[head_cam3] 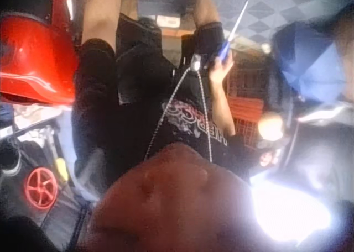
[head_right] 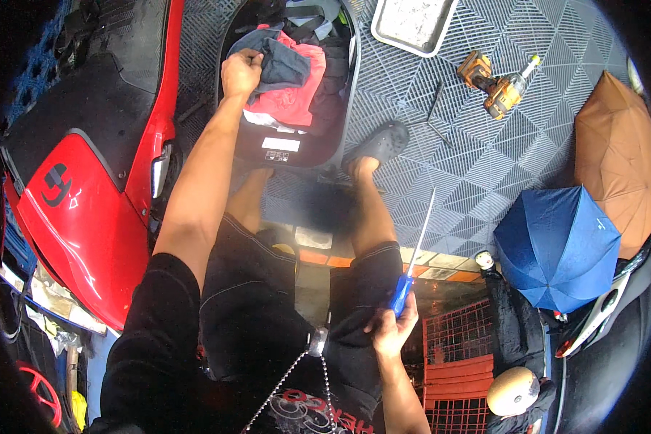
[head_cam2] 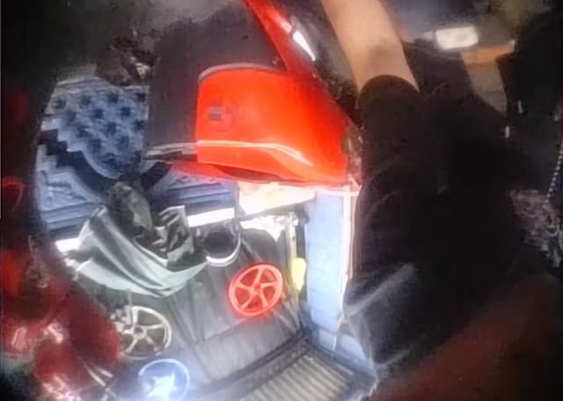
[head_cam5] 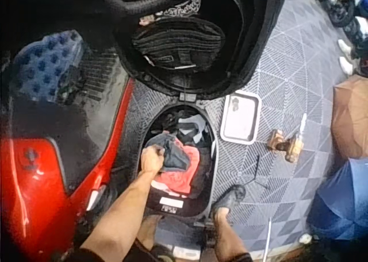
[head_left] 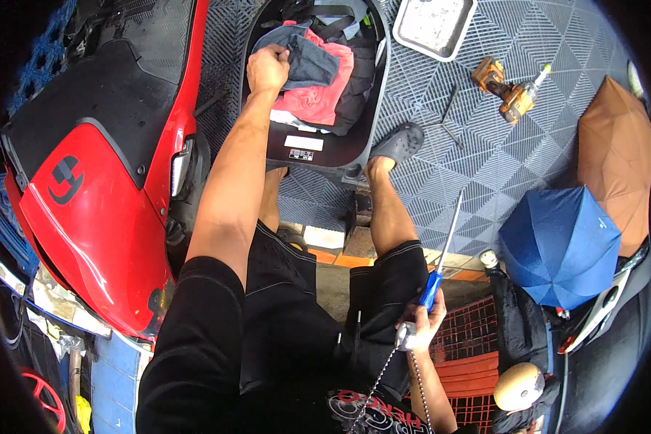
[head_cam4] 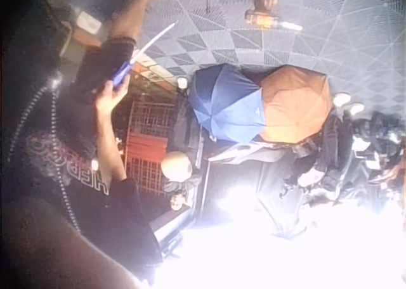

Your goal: The person uses a screwdriver to loosen and remove screws from the inner plastic base of a red motorcycle seat, then reaches into the storage compartment to handle a cloth and a long black rod.

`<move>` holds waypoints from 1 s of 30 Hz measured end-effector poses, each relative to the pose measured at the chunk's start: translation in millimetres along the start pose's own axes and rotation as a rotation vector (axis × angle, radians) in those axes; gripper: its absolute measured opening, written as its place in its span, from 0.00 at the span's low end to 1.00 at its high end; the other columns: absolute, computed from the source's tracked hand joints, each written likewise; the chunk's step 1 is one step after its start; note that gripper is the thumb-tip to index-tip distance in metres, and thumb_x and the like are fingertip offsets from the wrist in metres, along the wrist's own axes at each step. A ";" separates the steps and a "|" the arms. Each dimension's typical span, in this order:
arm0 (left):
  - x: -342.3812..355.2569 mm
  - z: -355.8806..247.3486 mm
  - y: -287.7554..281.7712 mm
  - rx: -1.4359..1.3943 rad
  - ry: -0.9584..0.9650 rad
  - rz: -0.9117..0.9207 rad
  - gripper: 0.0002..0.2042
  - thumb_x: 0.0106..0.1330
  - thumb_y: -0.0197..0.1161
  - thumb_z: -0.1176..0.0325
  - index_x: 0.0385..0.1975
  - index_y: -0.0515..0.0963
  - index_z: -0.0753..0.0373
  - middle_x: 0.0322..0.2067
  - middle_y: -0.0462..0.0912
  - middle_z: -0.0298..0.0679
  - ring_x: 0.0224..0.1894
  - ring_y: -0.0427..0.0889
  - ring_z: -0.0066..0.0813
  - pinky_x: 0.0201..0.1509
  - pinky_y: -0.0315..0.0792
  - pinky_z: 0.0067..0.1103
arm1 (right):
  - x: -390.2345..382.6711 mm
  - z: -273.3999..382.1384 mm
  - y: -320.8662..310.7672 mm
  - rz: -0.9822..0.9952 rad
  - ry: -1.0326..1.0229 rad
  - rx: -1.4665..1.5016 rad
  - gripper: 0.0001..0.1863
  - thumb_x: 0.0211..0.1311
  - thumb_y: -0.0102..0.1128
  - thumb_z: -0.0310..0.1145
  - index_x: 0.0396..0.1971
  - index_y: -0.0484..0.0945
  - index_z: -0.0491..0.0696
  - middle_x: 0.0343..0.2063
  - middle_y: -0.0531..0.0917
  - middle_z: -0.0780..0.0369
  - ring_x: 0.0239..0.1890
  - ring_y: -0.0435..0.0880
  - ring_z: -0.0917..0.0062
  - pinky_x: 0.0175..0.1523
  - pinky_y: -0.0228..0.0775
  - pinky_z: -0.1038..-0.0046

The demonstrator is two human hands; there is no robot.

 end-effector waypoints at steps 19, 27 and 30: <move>3.9 -17.3 9.1 -0.254 -0.075 -0.017 0.12 0.59 0.61 0.65 0.37 0.84 0.63 0.33 0.85 0.45 0.38 0.84 0.42 0.43 0.75 0.30 | 2.7 2.8 -3.6 -0.012 0.010 -0.007 0.13 0.58 0.48 0.28 0.42 0.66 0.39 0.16 0.71 0.65 0.09 0.68 0.84 0.12 0.67 0.80; 11.8 -22.6 14.0 0.121 0.119 -0.079 0.11 0.57 0.64 0.63 0.39 0.84 0.55 0.37 0.84 0.47 0.42 0.83 0.48 0.48 0.75 0.36 | 0.7 -1.7 -9.2 -0.028 -0.033 -0.028 0.17 0.58 0.53 0.31 0.45 0.65 0.39 0.18 0.71 0.64 0.09 0.68 0.83 0.12 0.67 0.79; 15.5 -17.2 13.5 -0.053 0.060 -0.046 0.08 0.58 0.65 0.65 0.35 0.84 0.58 0.37 0.84 0.45 0.40 0.83 0.42 0.45 0.76 0.32 | 0.1 -7.8 -16.5 0.040 -0.021 0.028 0.18 0.59 0.54 0.33 0.45 0.65 0.39 0.20 0.72 0.63 0.10 0.68 0.83 0.13 0.68 0.79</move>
Point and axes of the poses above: each hand's wrist, its own x-axis towards the middle knuckle, its own y-axis out of the palm, z = x × y, the point moved 1 cm from there along x, towards the middle knuckle
